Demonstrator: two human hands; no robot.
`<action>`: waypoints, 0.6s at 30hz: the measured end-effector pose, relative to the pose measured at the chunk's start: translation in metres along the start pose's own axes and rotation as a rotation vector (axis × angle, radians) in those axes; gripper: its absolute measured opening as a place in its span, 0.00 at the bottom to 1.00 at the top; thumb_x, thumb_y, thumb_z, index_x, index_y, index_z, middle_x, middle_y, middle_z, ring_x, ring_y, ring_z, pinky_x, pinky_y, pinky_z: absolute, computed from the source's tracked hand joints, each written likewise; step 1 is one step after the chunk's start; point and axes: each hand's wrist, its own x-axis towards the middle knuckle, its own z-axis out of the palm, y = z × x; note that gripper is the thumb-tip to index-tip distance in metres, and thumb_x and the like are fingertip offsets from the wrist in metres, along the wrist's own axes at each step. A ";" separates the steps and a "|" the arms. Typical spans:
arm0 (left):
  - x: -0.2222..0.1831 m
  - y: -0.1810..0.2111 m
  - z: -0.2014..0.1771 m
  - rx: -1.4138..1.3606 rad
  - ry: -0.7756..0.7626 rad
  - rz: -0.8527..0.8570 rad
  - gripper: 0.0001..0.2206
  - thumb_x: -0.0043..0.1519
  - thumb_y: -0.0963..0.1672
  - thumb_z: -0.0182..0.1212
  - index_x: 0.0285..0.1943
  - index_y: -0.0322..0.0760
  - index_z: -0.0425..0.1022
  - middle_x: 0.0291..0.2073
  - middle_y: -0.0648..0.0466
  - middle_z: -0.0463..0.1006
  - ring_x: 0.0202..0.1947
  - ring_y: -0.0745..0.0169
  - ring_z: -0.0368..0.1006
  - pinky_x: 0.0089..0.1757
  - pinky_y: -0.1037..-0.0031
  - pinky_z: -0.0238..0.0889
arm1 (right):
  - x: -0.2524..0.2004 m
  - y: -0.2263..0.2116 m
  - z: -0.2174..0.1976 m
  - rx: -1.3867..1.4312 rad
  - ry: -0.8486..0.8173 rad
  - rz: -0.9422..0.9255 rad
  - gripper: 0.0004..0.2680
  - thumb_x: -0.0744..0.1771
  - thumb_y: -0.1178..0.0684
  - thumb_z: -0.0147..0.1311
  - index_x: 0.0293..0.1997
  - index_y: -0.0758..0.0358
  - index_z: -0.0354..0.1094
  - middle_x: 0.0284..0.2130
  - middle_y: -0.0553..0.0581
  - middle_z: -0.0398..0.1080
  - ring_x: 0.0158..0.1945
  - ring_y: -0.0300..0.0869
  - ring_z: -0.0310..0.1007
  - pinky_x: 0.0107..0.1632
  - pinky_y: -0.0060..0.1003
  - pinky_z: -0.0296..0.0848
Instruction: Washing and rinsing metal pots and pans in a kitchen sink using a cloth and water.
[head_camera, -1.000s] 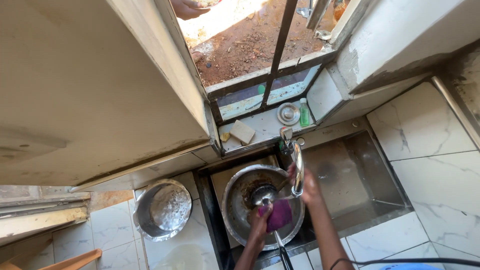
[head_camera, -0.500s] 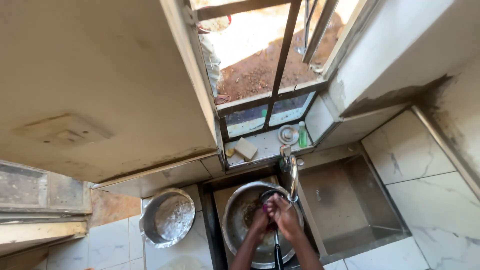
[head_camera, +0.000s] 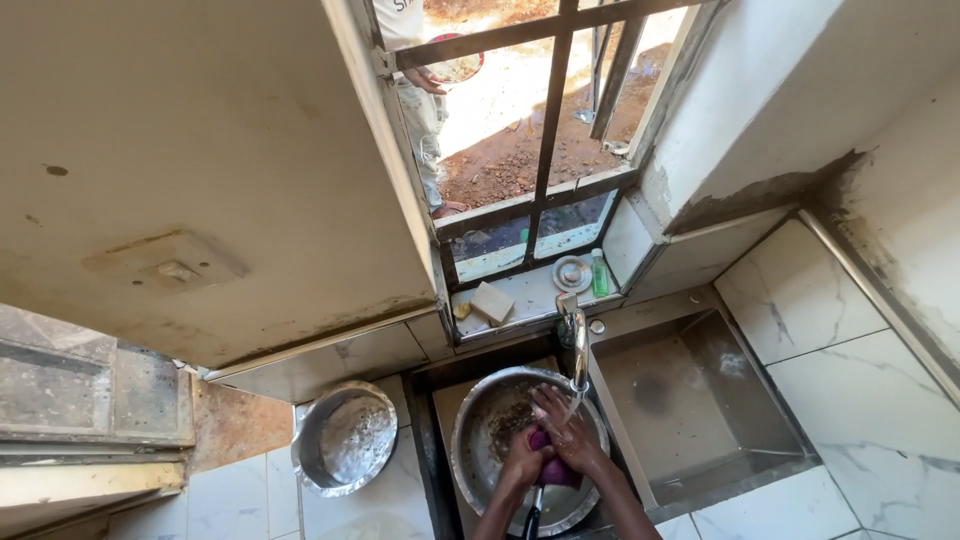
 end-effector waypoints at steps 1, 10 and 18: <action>0.000 -0.001 0.000 -0.003 -0.002 0.003 0.19 0.63 0.37 0.61 0.64 0.44 0.81 0.55 0.49 0.88 0.56 0.52 0.82 0.61 0.60 0.74 | 0.005 0.002 -0.004 -0.004 0.002 0.000 0.27 0.71 0.26 0.21 0.85 0.27 0.33 0.86 0.39 0.27 0.88 0.40 0.23 0.84 0.57 0.30; 0.009 -0.017 -0.002 0.173 0.079 0.000 0.30 0.64 0.44 0.67 0.78 0.60 0.72 0.62 0.56 0.86 0.62 0.57 0.80 0.60 0.63 0.70 | 0.041 -0.007 -0.031 0.025 0.070 0.021 0.29 0.69 0.23 0.30 0.73 0.45 0.64 0.73 0.54 0.64 0.76 0.53 0.62 0.71 0.57 0.63; 0.044 -0.052 -0.009 0.136 0.124 0.170 0.22 0.60 0.44 0.68 0.66 0.58 0.84 0.59 0.59 0.88 0.60 0.59 0.81 0.54 0.67 0.73 | 0.071 0.035 -0.016 1.011 0.326 0.388 0.28 0.65 0.37 0.61 0.71 0.64 0.72 0.64 0.63 0.75 0.64 0.52 0.76 0.66 0.46 0.71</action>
